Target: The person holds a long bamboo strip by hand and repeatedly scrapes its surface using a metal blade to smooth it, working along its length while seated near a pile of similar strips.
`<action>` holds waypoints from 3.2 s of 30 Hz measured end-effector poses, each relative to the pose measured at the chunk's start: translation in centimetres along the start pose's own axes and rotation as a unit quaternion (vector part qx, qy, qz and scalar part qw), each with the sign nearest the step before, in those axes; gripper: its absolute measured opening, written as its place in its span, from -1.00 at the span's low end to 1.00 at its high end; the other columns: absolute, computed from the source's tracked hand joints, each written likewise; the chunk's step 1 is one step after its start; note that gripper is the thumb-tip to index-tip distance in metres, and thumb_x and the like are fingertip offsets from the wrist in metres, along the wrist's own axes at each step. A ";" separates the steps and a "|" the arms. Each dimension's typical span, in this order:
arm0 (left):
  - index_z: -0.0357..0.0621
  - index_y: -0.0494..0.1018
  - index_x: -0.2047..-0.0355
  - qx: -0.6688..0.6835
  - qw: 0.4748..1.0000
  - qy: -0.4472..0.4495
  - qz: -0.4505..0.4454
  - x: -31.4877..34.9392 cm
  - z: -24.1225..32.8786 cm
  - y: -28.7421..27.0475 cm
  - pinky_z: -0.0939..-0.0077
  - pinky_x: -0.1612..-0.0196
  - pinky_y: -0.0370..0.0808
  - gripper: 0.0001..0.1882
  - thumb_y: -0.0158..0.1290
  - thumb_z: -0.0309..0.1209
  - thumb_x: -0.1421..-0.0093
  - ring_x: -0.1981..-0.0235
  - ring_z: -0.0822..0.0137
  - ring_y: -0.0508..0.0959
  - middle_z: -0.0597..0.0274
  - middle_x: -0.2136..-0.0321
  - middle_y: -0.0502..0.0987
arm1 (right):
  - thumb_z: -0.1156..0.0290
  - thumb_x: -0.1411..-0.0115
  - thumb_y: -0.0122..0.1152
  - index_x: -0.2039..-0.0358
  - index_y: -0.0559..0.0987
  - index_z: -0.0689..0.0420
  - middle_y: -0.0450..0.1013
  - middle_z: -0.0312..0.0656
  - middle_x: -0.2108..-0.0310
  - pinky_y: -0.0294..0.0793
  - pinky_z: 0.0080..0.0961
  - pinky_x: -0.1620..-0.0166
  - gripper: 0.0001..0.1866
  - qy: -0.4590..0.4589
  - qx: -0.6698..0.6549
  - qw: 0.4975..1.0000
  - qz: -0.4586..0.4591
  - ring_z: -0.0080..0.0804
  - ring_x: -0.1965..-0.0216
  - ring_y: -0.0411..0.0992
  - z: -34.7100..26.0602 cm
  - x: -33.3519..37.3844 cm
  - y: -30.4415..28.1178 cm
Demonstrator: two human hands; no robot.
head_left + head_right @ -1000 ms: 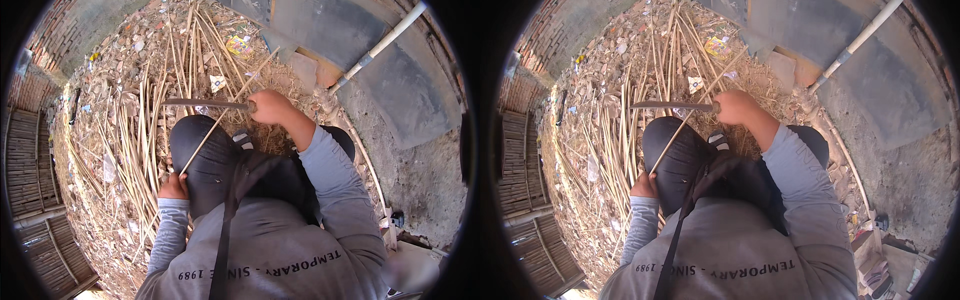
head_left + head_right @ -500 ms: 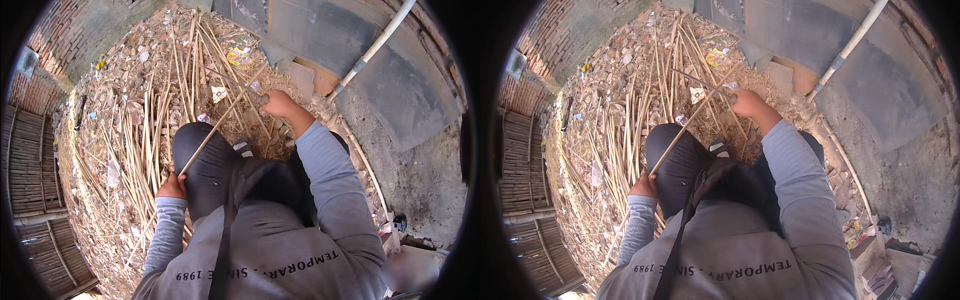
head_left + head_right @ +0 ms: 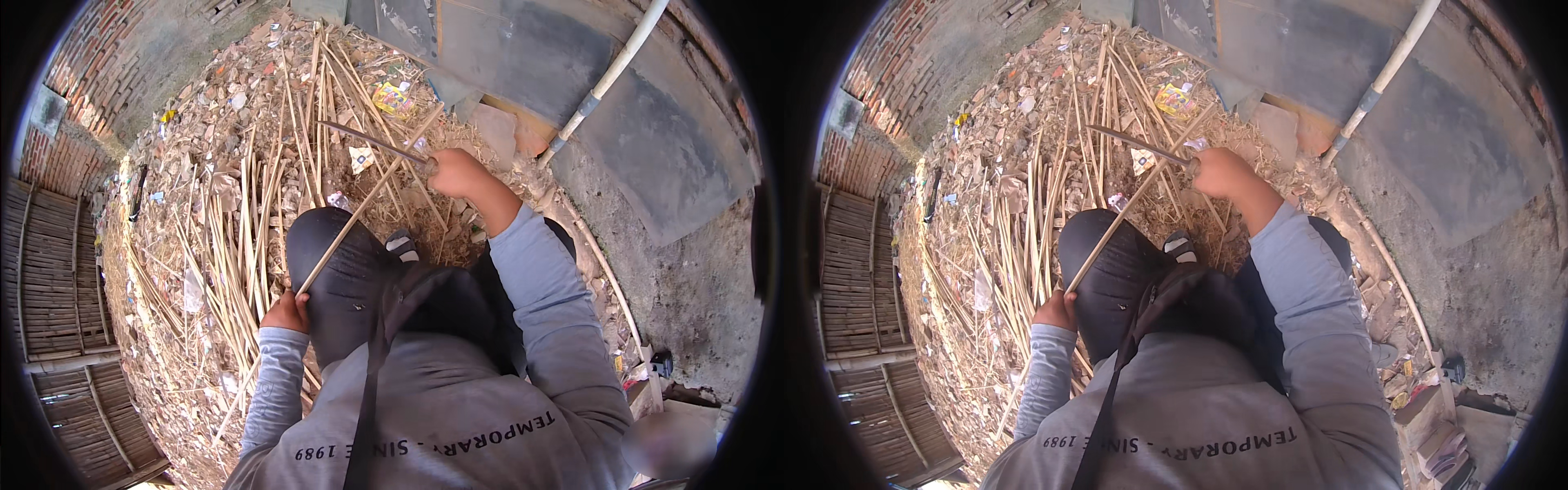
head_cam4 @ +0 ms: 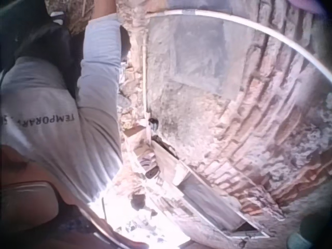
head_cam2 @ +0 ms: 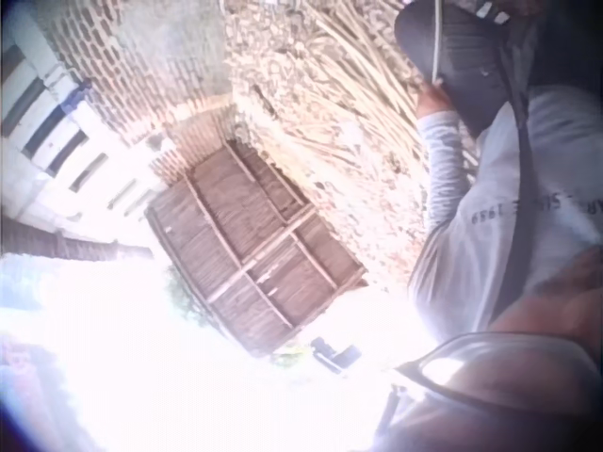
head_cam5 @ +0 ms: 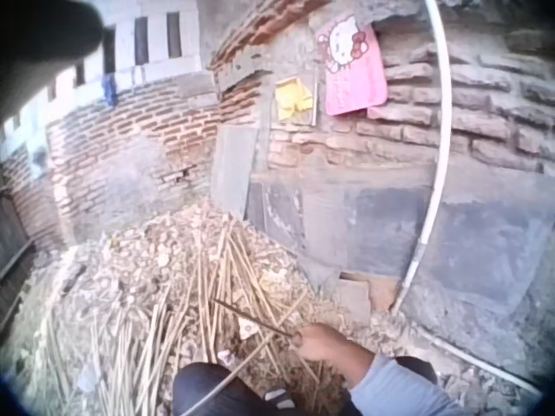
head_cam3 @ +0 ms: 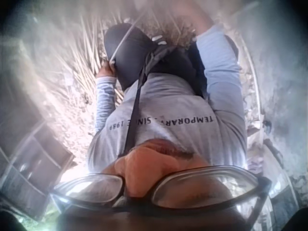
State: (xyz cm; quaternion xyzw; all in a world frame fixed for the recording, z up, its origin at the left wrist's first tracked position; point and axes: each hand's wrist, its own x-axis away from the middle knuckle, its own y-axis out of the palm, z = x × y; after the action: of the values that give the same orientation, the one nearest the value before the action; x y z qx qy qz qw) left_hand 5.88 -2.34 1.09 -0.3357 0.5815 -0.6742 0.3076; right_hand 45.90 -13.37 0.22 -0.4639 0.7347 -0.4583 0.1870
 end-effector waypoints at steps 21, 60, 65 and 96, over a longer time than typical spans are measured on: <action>-0.13 0.38 0.44 -0.001 0.999 0.031 -0.011 -1.3 -0.5 -0.7 0.01 0.51 0.44 -0.59 -0.11 -0.03 -0.30 0.57 -0.14 0.53 -0.08 0.63 0.50 | 0.27 0.10 0.22 0.32 0.57 0.29 0.52 0.16 0.38 0.48 -0.23 0.21 -0.63 0.063 -0.065 0.994 0.054 0.05 0.30 0.51 3.7 -2.7 1.9; -0.18 0.37 0.47 0.080 0.995 0.050 -0.012 -1.2 -1.7 -0.9 -0.03 0.45 0.42 -0.59 -0.12 -0.08 -0.31 0.54 -0.23 0.51 -0.16 0.65 0.47 | 0.23 0.02 0.19 0.18 0.56 0.18 0.53 0.11 0.21 0.46 -0.19 0.03 -0.59 0.154 -0.056 0.981 0.105 0.04 0.11 0.49 2.4 -2.5 -0.4; -0.18 0.40 0.41 0.151 0.987 0.044 0.026 -1.2 -1.2 0.2 -0.02 0.45 0.43 -0.66 -0.05 -0.13 -0.29 0.51 -0.22 0.51 -0.17 0.59 0.50 | 0.22 0.04 0.24 0.20 0.56 0.19 0.53 0.12 0.31 0.48 -0.16 0.12 -0.59 0.114 -0.062 0.965 0.228 0.07 0.20 0.50 0.1 -1.2 -1.5; -0.25 0.39 0.40 0.117 0.991 0.025 -0.053 -1.3 0.1 -0.5 -0.06 0.33 0.46 -0.48 -0.17 0.02 -0.32 0.42 -0.27 0.53 -0.23 0.54 0.52 | 0.20 0.00 0.27 0.24 0.54 0.11 0.52 0.02 0.40 0.48 -0.09 0.23 -0.66 -0.079 0.097 0.992 0.023 0.03 0.29 0.50 -6.5 4.3 0.1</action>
State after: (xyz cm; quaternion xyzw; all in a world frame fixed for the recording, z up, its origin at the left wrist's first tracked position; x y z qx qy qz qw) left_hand 6.69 -1.30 1.47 -0.3105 0.4876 -0.7612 0.2940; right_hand 39.18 -13.74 4.08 -0.4614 0.6802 -0.4851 0.2985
